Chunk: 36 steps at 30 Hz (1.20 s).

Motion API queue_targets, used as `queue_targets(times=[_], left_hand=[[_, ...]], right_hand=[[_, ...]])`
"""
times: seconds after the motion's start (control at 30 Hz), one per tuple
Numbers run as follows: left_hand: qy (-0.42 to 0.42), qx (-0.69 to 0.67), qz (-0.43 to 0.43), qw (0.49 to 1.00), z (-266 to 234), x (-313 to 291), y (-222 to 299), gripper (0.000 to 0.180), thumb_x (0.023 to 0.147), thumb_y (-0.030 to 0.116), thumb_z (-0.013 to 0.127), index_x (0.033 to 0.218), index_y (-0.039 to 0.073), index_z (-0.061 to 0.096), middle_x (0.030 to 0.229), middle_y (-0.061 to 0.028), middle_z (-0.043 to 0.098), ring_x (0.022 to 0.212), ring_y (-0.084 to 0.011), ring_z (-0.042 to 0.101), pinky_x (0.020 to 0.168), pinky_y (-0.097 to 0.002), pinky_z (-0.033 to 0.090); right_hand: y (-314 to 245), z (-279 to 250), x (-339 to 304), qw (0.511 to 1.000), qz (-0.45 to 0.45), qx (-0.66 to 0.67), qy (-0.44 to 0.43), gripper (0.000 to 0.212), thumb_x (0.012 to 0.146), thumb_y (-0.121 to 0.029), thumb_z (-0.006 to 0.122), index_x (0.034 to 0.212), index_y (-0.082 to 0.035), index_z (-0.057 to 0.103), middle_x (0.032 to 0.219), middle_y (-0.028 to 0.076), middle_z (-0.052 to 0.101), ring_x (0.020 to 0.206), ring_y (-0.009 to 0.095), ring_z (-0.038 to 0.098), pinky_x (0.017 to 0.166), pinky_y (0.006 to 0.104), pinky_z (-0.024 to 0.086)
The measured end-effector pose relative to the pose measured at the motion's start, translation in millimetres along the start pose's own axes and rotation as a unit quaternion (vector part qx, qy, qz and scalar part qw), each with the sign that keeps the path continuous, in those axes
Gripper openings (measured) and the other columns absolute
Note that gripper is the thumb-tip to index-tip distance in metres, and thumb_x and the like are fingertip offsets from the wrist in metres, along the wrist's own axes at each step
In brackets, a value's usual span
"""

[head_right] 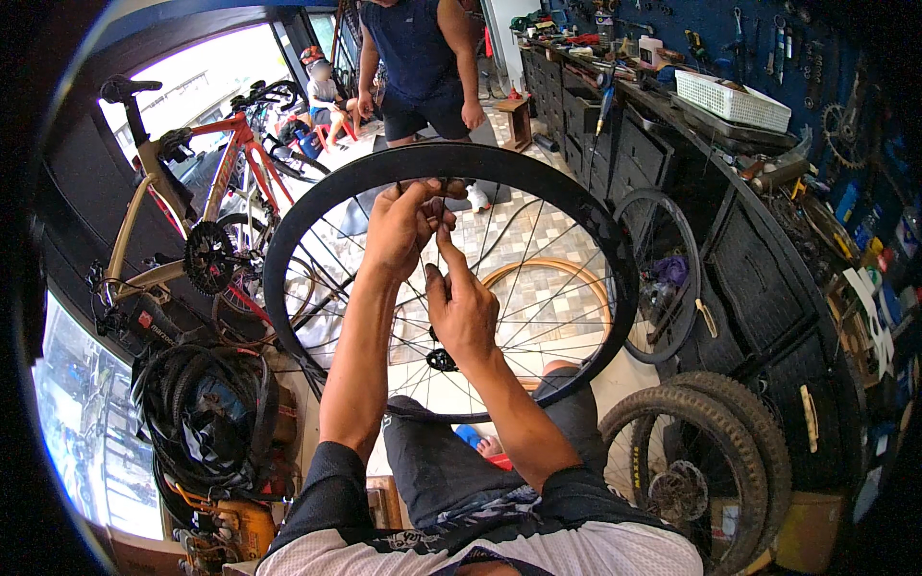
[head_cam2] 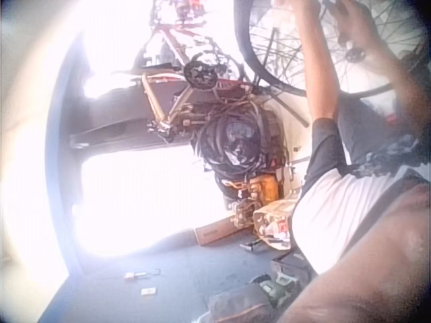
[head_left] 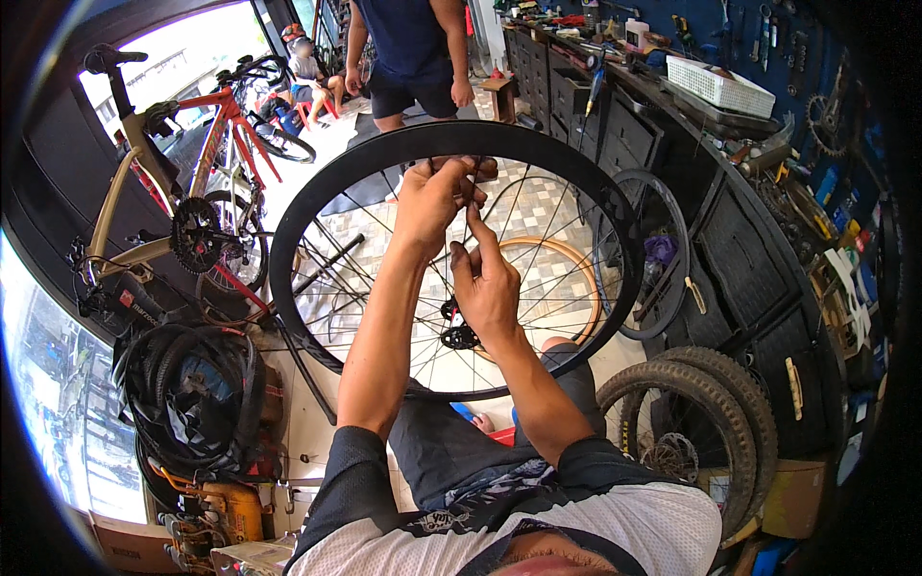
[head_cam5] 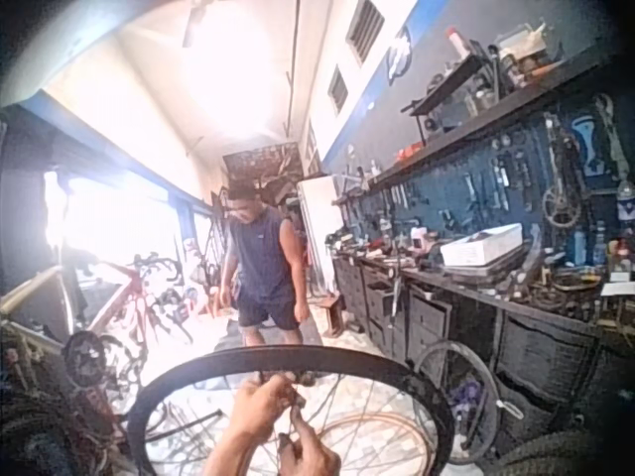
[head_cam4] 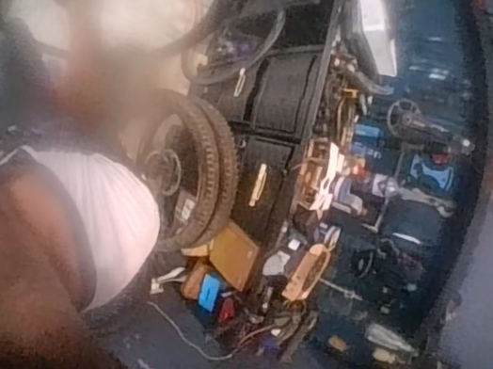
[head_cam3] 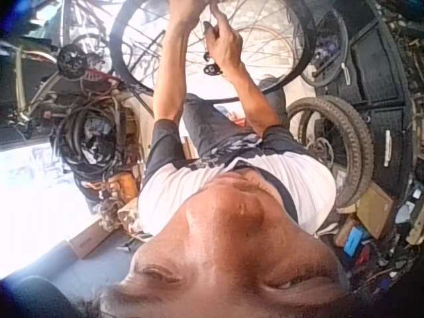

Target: The person installs spokes into a bicycle wheel rim, threading them through the hub and securing them with nipples. The person uses a spoke wrench to tighten the nipples and adjusts the wheel orientation as needed.

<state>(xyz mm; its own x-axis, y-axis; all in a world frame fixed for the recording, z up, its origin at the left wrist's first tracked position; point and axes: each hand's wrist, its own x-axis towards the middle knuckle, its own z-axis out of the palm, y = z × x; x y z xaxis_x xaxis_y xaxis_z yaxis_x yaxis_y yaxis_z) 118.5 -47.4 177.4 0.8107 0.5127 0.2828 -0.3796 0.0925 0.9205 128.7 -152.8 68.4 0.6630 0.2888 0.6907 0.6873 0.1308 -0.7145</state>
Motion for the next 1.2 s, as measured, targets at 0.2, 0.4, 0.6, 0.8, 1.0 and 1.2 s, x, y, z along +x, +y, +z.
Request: queue_targets(times=[0.2, 0.4, 0.6, 0.8, 1.0, 1.2], left_hand=[[0.031, 0.007, 0.041, 0.999, 1, -2, -6, 0.023, 0.090, 0.008, 0.079, 0.107, -0.002, 0.067, 0.089, -0.0071, 0.069, 0.070, -0.0180, 0.066, 0.065, -0.0315, 0.055], [0.056, 0.049, 0.034, 0.997, 5, -2, -5, 0.031, 0.086, 0.013, 0.088, 0.105, -0.002, 0.068, 0.091, -0.0076, 0.070, 0.069, -0.0180, 0.066, 0.064, -0.0323, 0.054], [0.034, 0.018, 0.020, 0.999, 2, -2, -3, 0.020, 0.090, 0.012, 0.083, 0.100, 0.000, 0.072, 0.088, -0.0070, 0.074, 0.071, -0.0145, 0.068, 0.062, -0.0275, 0.052], [0.002, 0.008, 0.024, 1.000, 0, 3, -4, 0.016, 0.099, 0.015, 0.071, 0.105, 0.000, 0.073, 0.093, -0.0069, 0.075, 0.083, -0.0168, 0.070, 0.073, -0.0287, 0.055], [0.094, 0.170, 0.162, 0.967, -5, -7, -23, 0.031, 0.100, 0.016, 0.070, 0.122, -0.005, 0.066, 0.107, -0.0097, 0.074, 0.097, -0.0181, 0.069, 0.092, -0.0346, 0.053], [0.137, 0.292, 0.240, 0.916, 7, -41, -30, 0.087, 0.093, 0.017, 0.077, 0.159, -0.010, 0.029, 0.139, -0.0237, 0.061, 0.125, -0.0290, 0.061, 0.107, -0.0404, 0.047]], right_hand=[[4, 0, -2, 1.000, 0.008, 0.006, -0.008, 0.057, 0.099, -0.011, 0.069, 0.154, -0.011, 0.054, 0.069, 0.017, 0.068, 0.059, 0.033, 0.070, 0.057, 0.0431, 0.053], [4, 1, -1, 1.000, 0.002, 0.000, -0.004, 0.056, 0.099, -0.012, 0.069, 0.153, -0.011, 0.055, 0.067, 0.017, 0.067, 0.059, 0.035, 0.069, 0.056, 0.0441, 0.052], [4, 2, 0, 1.000, -0.011, -0.002, 0.005, 0.057, 0.098, -0.011, 0.069, 0.153, -0.011, 0.054, 0.066, 0.016, 0.066, 0.059, 0.036, 0.069, 0.057, 0.0451, 0.052], [-5, -6, 3, 0.999, 0.036, -0.007, -0.030, 0.057, 0.098, -0.013, 0.070, 0.153, -0.011, 0.056, 0.073, 0.018, 0.069, 0.062, 0.034, 0.070, 0.059, 0.0436, 0.053], [22, -90, -10, 0.996, -0.072, -0.040, 0.035, 0.048, 0.096, -0.013, 0.076, 0.142, -0.006, 0.067, 0.104, 0.011, 0.075, 0.086, 0.020, 0.072, 0.067, 0.0329, 0.055], [168, -199, -40, 0.966, 0.105, -0.060, 0.229, 0.060, 0.110, -0.047, 0.056, 0.145, 0.001, 0.057, 0.118, 0.013, 0.063, 0.109, 0.026, 0.058, 0.100, 0.0409, 0.044]])
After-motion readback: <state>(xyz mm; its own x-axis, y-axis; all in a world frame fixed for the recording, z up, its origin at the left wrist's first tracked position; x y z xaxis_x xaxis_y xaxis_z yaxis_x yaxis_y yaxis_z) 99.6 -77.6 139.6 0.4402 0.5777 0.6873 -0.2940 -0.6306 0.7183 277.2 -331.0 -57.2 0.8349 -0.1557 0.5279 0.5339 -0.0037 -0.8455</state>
